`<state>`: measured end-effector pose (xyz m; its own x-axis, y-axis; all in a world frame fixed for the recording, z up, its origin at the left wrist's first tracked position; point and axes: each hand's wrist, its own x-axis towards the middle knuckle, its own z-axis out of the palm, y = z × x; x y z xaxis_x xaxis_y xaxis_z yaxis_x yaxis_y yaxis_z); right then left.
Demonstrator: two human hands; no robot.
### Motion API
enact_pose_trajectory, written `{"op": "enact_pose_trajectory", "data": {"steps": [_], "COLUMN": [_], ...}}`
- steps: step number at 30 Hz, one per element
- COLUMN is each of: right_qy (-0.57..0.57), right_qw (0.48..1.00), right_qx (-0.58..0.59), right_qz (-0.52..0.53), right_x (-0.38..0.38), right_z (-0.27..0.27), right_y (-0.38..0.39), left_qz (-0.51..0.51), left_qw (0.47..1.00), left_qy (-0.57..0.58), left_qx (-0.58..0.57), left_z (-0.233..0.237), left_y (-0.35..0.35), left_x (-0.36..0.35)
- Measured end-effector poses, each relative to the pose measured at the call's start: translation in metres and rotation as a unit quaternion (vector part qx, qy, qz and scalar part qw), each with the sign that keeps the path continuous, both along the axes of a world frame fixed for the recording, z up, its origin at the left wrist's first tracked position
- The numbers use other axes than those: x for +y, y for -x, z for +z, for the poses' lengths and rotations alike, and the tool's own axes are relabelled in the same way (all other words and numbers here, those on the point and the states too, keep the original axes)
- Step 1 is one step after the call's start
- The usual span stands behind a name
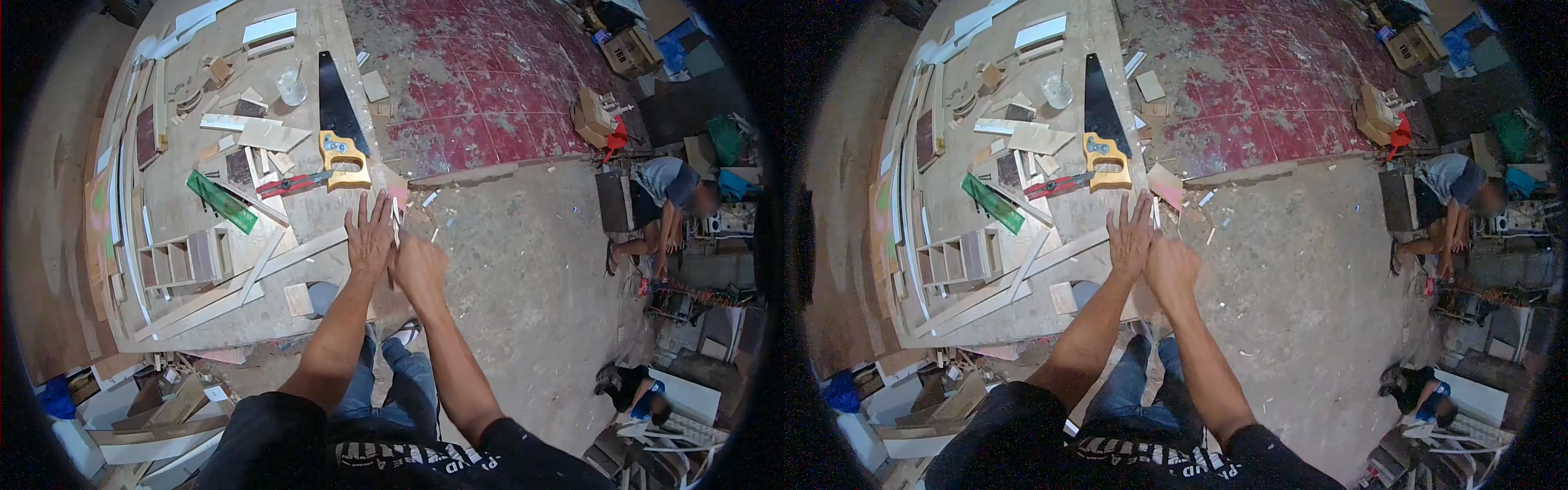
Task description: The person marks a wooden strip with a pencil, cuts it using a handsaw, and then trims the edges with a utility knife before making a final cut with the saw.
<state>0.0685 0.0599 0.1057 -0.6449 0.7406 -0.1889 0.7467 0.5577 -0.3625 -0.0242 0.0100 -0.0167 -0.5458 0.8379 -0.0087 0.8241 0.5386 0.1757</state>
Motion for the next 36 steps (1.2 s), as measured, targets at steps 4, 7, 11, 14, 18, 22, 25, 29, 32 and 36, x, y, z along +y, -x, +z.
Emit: {"op": "enact_pose_trajectory", "data": {"steps": [4,7,11,14,18,22,25,29,32,36], "right_qy": [-0.009,0.020,0.031,-0.010,0.023,-0.016,-0.022,-0.017,-0.020,-0.008], "right_qw": [0.999,0.999,0.998,0.999,0.998,0.999,0.999,0.999,0.999,0.998], "right_qx": [0.042,0.031,0.004,0.046,0.010,0.031,0.028,0.033,0.032,0.033], "right_qz": [0.017,-0.032,-0.052,-0.014,-0.052,-0.033,-0.009,-0.032,-0.029,-0.044], "right_x": [0.014,-0.022,-0.019,0.010,-0.030,-0.025,-0.015,-0.029,-0.028,-0.048], "right_z": [-0.032,0.016,0.001,-0.047,-0.004,-0.011,-0.022,-0.024,-0.025,0.007], "right_y": [0.011,-0.021,-0.008,0.017,-0.017,-0.025,-0.019,-0.024,-0.026,-0.043], "left_qz": [0.001,0.004,0.007,0.001,0.005,0.005,0.006,-0.014,-0.011,-0.013], "left_qw": [1.000,1.000,0.999,0.999,1.000,1.000,0.999,1.000,1.000,0.999], "left_qy": [0.000,0.023,0.020,0.010,0.005,-0.014,0.023,-0.001,-0.006,0.030], "left_qx": [0.006,-0.015,0.039,0.051,0.006,-0.028,-0.044,-0.028,-0.017,-0.033], "left_z": [0.010,0.018,-0.004,-0.005,0.012,0.019,0.026,0.020,0.021,0.026], "left_y": [0.001,-0.004,-0.001,-0.003,-0.002,-0.002,-0.002,-0.001,-0.002,-0.001], "left_x": [0.001,-0.002,0.000,-0.003,-0.001,-0.002,0.000,-0.001,-0.001,0.001]}}
